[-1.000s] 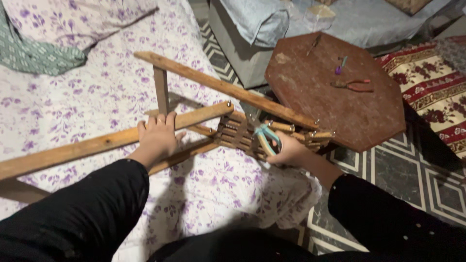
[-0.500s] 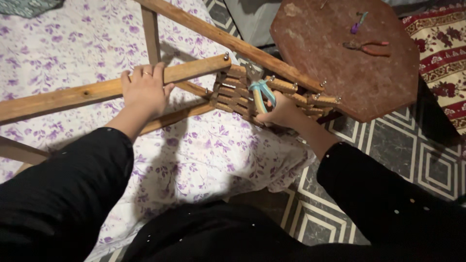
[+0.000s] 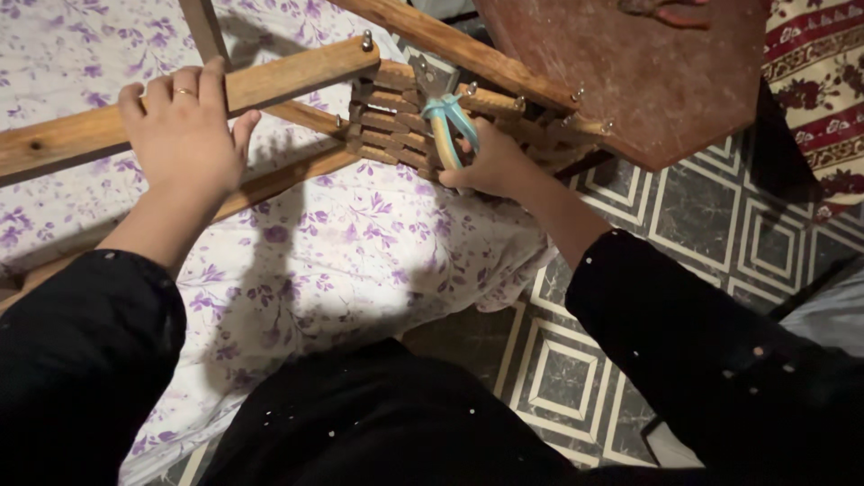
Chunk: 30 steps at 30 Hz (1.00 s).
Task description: The person assembles a wooden furniture frame by connecting slats and using pliers to tighten metal fasteners. They repeatedly adjust the frame and use the pliers to secure the joints.
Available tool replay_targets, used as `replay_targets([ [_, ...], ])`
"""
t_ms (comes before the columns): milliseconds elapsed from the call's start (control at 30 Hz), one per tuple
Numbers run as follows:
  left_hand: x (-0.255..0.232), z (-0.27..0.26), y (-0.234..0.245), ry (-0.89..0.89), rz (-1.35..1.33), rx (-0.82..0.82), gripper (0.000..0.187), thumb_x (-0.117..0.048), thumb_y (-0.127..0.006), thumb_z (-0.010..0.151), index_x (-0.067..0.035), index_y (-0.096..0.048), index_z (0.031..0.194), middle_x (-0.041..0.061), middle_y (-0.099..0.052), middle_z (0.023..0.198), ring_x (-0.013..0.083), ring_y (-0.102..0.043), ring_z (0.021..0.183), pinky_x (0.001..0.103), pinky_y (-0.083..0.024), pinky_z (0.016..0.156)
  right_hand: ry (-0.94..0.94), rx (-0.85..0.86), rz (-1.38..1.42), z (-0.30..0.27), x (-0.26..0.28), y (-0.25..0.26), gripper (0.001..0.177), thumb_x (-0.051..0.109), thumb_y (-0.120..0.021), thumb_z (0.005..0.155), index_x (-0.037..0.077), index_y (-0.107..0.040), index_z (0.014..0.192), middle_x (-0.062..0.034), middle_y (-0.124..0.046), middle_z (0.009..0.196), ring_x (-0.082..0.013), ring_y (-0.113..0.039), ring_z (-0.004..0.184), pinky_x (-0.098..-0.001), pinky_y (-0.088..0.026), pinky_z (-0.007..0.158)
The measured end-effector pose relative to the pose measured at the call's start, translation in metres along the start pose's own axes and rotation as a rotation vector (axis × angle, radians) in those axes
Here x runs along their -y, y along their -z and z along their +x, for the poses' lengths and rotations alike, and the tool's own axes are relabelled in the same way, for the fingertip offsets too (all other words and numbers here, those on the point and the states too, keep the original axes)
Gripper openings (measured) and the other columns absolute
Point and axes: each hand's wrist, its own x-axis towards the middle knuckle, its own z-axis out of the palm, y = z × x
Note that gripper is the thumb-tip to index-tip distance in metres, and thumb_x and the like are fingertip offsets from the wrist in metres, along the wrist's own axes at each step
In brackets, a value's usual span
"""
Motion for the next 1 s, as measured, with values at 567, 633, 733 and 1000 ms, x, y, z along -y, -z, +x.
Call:
replay_targets([
  [567,-0.007,-0.001,0.017,-0.004,0.054,-0.003,0.058,-0.051,-0.059,0.109,-0.008,-0.053,0.147,0.015,-0.063,0.129,0.0335,-0.055,0.12,0.05,-0.032,0.111,-0.116,-0.196,0.141,-0.023,0.046,-0.037,0.068,0.039,-0.086,0.063,0.0,-0.053,0.108,-0.0125,-0.065,0.091,-0.0249,-0.068,0.079,-0.038,-0.057,0.07],
  [633,-0.009,-0.002,0.02,0.03,0.02,0.048,0.06,-0.051,-0.059,0.106,-0.01,-0.054,0.15,0.015,-0.063,0.128,0.0343,-0.055,0.118,0.052,-0.032,0.109,-0.122,-0.333,0.181,-0.022,0.059,-0.059,0.072,0.041,-0.086,0.063,-0.003,-0.053,0.11,-0.0128,-0.066,0.091,-0.0249,-0.07,0.08,-0.0375,-0.059,0.07],
  [733,-0.009,0.001,0.023,0.047,-0.002,0.08,0.062,-0.051,-0.058,0.104,-0.011,-0.053,0.151,0.015,-0.063,0.128,0.034,-0.055,0.117,0.052,-0.032,0.107,-0.194,-0.438,0.16,-0.017,0.066,-0.075,0.078,0.044,-0.09,0.061,-0.006,-0.055,0.109,-0.0161,-0.066,0.092,-0.0282,-0.068,0.083,-0.0385,-0.056,0.076],
  [1000,-0.009,0.016,0.036,0.107,-0.039,0.273,0.078,-0.061,-0.056,0.093,-0.016,-0.042,0.154,0.013,-0.059,0.133,0.032,-0.054,0.12,0.053,-0.031,0.104,-0.152,-0.227,0.025,-0.017,0.053,-0.029,0.077,0.046,-0.087,0.059,-0.006,-0.059,0.107,-0.0204,-0.071,0.095,-0.0305,-0.07,0.086,-0.039,-0.056,0.078],
])
